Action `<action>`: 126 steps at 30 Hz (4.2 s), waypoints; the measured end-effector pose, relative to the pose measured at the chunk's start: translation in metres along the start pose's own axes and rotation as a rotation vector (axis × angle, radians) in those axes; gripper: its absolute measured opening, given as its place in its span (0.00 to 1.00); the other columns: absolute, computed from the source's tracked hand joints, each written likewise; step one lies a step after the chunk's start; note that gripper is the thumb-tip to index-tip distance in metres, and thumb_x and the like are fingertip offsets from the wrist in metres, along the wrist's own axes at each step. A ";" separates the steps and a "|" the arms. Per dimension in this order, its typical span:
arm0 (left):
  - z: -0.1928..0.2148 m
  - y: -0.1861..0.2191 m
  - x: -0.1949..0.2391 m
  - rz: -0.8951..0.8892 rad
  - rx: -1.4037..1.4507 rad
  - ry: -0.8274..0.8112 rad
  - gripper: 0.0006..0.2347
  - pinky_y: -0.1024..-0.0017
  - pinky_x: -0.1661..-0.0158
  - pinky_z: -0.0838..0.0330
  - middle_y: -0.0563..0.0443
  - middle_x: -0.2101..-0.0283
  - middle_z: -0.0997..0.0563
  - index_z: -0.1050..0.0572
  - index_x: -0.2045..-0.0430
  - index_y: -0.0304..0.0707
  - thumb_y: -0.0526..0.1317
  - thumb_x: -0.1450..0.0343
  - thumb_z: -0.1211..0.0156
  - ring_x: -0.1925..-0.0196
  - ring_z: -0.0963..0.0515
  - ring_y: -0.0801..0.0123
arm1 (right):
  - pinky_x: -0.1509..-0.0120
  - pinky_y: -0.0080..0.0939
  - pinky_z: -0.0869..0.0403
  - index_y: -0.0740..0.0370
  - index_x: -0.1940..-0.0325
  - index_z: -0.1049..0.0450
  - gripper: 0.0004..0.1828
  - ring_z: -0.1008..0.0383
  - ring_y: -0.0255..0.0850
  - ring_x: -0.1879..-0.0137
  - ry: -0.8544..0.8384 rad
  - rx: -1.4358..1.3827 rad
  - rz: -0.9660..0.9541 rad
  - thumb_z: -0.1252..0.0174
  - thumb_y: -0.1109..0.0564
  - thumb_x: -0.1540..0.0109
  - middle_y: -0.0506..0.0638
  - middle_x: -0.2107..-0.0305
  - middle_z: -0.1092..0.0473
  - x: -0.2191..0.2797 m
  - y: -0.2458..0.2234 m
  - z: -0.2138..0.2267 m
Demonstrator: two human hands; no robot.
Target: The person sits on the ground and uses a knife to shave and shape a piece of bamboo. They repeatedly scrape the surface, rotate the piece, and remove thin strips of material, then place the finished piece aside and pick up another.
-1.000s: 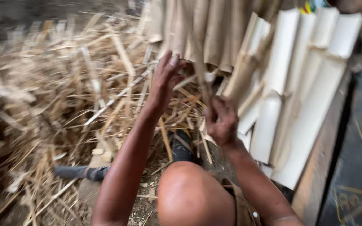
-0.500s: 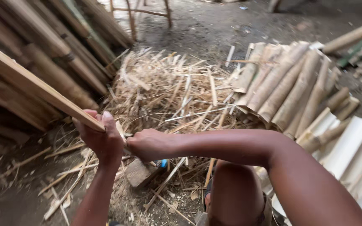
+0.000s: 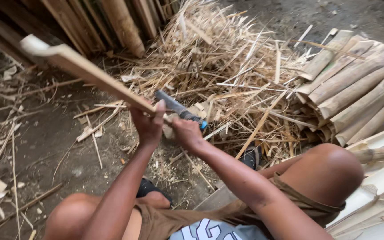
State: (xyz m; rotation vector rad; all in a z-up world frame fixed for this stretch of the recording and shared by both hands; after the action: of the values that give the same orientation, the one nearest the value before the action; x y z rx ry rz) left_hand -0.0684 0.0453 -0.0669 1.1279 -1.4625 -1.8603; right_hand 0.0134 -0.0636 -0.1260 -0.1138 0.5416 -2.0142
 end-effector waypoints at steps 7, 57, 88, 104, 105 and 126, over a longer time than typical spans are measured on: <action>0.006 0.059 -0.023 -0.224 0.042 0.111 0.21 0.69 0.45 0.26 0.46 0.54 0.33 0.40 0.43 0.31 0.37 0.29 0.40 0.53 0.29 0.66 | 0.68 0.45 0.26 0.55 0.66 0.21 0.03 0.25 0.42 0.73 -0.292 -0.012 -0.035 0.40 0.57 0.41 0.50 0.78 0.25 0.001 0.011 -0.006; 0.053 0.172 -0.014 -0.593 0.169 0.156 0.18 0.70 0.54 0.28 0.52 0.56 0.33 0.37 0.45 0.33 0.30 0.29 0.45 0.58 0.32 0.70 | 0.58 0.59 0.28 0.63 0.48 0.36 0.22 0.22 0.63 0.63 -0.176 -0.480 -0.392 0.43 0.62 0.46 0.65 0.74 0.27 0.091 -0.025 0.067; 0.063 0.208 -0.013 -0.673 0.233 0.230 0.11 0.76 0.68 0.31 0.53 0.63 0.33 0.34 0.53 0.40 0.37 0.28 0.45 0.68 0.34 0.72 | 0.68 0.46 0.26 0.64 0.47 0.35 0.22 0.25 0.44 0.69 -0.207 -0.564 -0.444 0.44 0.67 0.46 0.58 0.70 0.26 0.077 -0.036 0.067; 0.048 0.205 -0.014 -0.724 0.224 0.214 0.12 0.75 0.65 0.37 0.54 0.61 0.35 0.35 0.51 0.41 0.37 0.26 0.42 0.66 0.34 0.74 | 0.71 0.38 0.27 0.65 0.52 0.35 0.13 0.27 0.37 0.70 0.335 -0.646 0.035 0.41 0.62 0.37 0.54 0.71 0.29 0.085 -0.045 0.119; 0.043 0.204 -0.017 -0.712 0.266 0.211 0.12 0.77 0.68 0.37 0.54 0.63 0.34 0.35 0.51 0.41 0.36 0.27 0.41 0.67 0.34 0.76 | 0.76 0.42 0.29 0.66 0.53 0.35 0.14 0.30 0.41 0.73 0.145 -0.561 -0.159 0.41 0.62 0.40 0.57 0.72 0.31 0.075 -0.039 0.088; 0.068 0.203 -0.017 -0.794 0.265 0.223 0.17 0.73 0.66 0.36 0.51 0.62 0.34 0.35 0.42 0.41 0.35 0.27 0.46 0.67 0.33 0.72 | 0.72 0.48 0.28 0.64 0.52 0.31 0.16 0.28 0.48 0.74 -0.226 -0.522 -0.353 0.43 0.65 0.44 0.58 0.75 0.27 0.090 -0.039 0.092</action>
State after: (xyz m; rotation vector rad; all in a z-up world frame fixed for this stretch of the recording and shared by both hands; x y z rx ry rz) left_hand -0.1366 0.0370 0.1363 2.2098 -1.2449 -1.9396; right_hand -0.0343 -0.1555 -0.0402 -0.7916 0.9391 -2.1106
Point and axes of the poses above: each hand's wrist, its own x-axis away from the middle knuckle, its own z-axis out of the back of the hand, y = z × x, the point moved 6 cm from there along -x, towards the middle knuckle
